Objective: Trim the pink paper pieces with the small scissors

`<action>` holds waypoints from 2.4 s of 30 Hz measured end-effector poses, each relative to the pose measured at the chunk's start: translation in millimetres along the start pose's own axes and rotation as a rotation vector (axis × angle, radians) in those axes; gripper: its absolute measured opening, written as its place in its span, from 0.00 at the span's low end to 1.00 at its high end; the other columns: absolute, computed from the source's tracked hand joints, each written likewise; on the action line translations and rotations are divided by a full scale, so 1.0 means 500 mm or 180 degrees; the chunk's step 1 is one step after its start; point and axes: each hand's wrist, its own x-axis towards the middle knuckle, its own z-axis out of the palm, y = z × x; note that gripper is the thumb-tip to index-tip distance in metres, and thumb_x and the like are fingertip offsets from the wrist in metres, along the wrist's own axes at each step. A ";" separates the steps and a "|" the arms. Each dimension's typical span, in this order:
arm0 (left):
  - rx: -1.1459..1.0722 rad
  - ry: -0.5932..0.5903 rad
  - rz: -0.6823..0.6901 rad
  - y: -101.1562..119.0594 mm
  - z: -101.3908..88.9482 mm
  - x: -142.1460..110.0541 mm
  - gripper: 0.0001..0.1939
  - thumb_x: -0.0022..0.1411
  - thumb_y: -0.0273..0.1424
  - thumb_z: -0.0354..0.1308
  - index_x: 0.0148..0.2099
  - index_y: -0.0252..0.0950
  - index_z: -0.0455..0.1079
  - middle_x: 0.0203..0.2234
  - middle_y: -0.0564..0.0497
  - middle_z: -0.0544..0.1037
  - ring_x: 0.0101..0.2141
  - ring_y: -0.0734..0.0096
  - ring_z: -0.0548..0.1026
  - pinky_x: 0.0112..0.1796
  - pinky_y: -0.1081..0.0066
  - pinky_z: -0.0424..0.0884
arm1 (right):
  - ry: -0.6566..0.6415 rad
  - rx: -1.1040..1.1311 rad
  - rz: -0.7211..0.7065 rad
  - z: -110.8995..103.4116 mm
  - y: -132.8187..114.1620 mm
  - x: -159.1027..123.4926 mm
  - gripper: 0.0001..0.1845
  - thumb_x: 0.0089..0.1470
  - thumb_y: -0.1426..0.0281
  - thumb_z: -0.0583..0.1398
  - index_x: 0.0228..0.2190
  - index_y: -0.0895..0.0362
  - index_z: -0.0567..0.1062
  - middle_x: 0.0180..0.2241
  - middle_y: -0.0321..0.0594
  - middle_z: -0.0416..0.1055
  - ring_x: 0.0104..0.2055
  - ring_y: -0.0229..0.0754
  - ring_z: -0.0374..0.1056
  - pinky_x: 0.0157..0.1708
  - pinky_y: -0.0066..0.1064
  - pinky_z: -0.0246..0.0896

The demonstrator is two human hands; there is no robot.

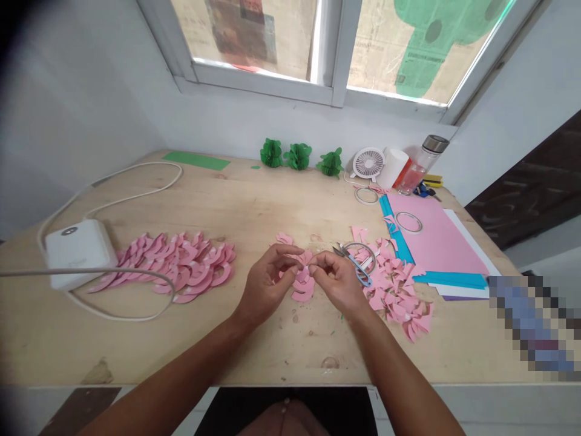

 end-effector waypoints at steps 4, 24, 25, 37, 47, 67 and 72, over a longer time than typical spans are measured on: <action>0.0003 0.0072 0.0175 0.002 0.001 0.001 0.09 0.54 0.23 0.52 0.39 0.36 0.64 0.37 0.48 0.72 0.33 0.72 0.73 0.31 0.74 0.69 | 0.0058 -0.0067 -0.0075 -0.002 0.004 0.000 0.08 0.48 0.65 0.59 0.25 0.58 0.71 0.21 0.33 0.63 0.22 0.33 0.57 0.22 0.25 0.52; 0.0609 -0.0028 0.0231 0.004 -0.002 0.002 0.08 0.55 0.27 0.53 0.37 0.35 0.72 0.32 0.49 0.77 0.30 0.72 0.74 0.30 0.73 0.70 | 0.0062 -0.0212 -0.0278 -0.001 0.000 0.000 0.07 0.49 0.67 0.57 0.26 0.58 0.71 0.22 0.34 0.63 0.24 0.35 0.58 0.24 0.27 0.53; 0.0678 -0.0047 0.0276 0.004 -0.002 0.003 0.08 0.56 0.27 0.53 0.37 0.35 0.72 0.31 0.49 0.77 0.29 0.72 0.73 0.30 0.73 0.70 | 0.0072 -0.0202 -0.0283 -0.001 0.000 0.000 0.07 0.49 0.67 0.57 0.26 0.58 0.71 0.22 0.34 0.63 0.24 0.35 0.58 0.24 0.27 0.53; 0.1064 -0.0103 0.0507 0.010 -0.001 0.001 0.07 0.56 0.27 0.51 0.29 0.35 0.70 0.25 0.50 0.76 0.25 0.74 0.70 0.27 0.74 0.65 | 0.0124 -0.0391 -0.0310 0.000 0.000 0.000 0.06 0.49 0.67 0.57 0.27 0.57 0.71 0.23 0.35 0.66 0.25 0.35 0.59 0.25 0.27 0.55; 0.0743 0.0062 0.0426 0.003 0.000 0.007 0.07 0.52 0.23 0.51 0.26 0.35 0.69 0.32 0.48 0.76 0.30 0.72 0.74 0.28 0.75 0.69 | 0.0577 -0.1035 -0.0935 0.004 -0.008 -0.004 0.05 0.50 0.69 0.56 0.30 0.56 0.72 0.26 0.37 0.68 0.28 0.37 0.61 0.28 0.29 0.56; 0.0834 0.0011 0.0614 -0.003 0.000 0.005 0.08 0.53 0.22 0.50 0.30 0.35 0.70 0.37 0.47 0.74 0.33 0.73 0.74 0.29 0.76 0.71 | 0.0290 -0.1775 -0.1494 0.002 -0.006 -0.002 0.07 0.53 0.72 0.55 0.30 0.55 0.73 0.24 0.39 0.67 0.30 0.41 0.62 0.31 0.33 0.57; 0.1033 0.0010 0.0703 0.000 -0.001 0.004 0.08 0.54 0.22 0.51 0.30 0.35 0.71 0.38 0.47 0.74 0.33 0.72 0.73 0.32 0.74 0.71 | 0.0289 -0.1872 -0.1576 0.002 -0.004 -0.002 0.07 0.53 0.70 0.55 0.30 0.55 0.73 0.25 0.40 0.68 0.31 0.41 0.62 0.32 0.33 0.57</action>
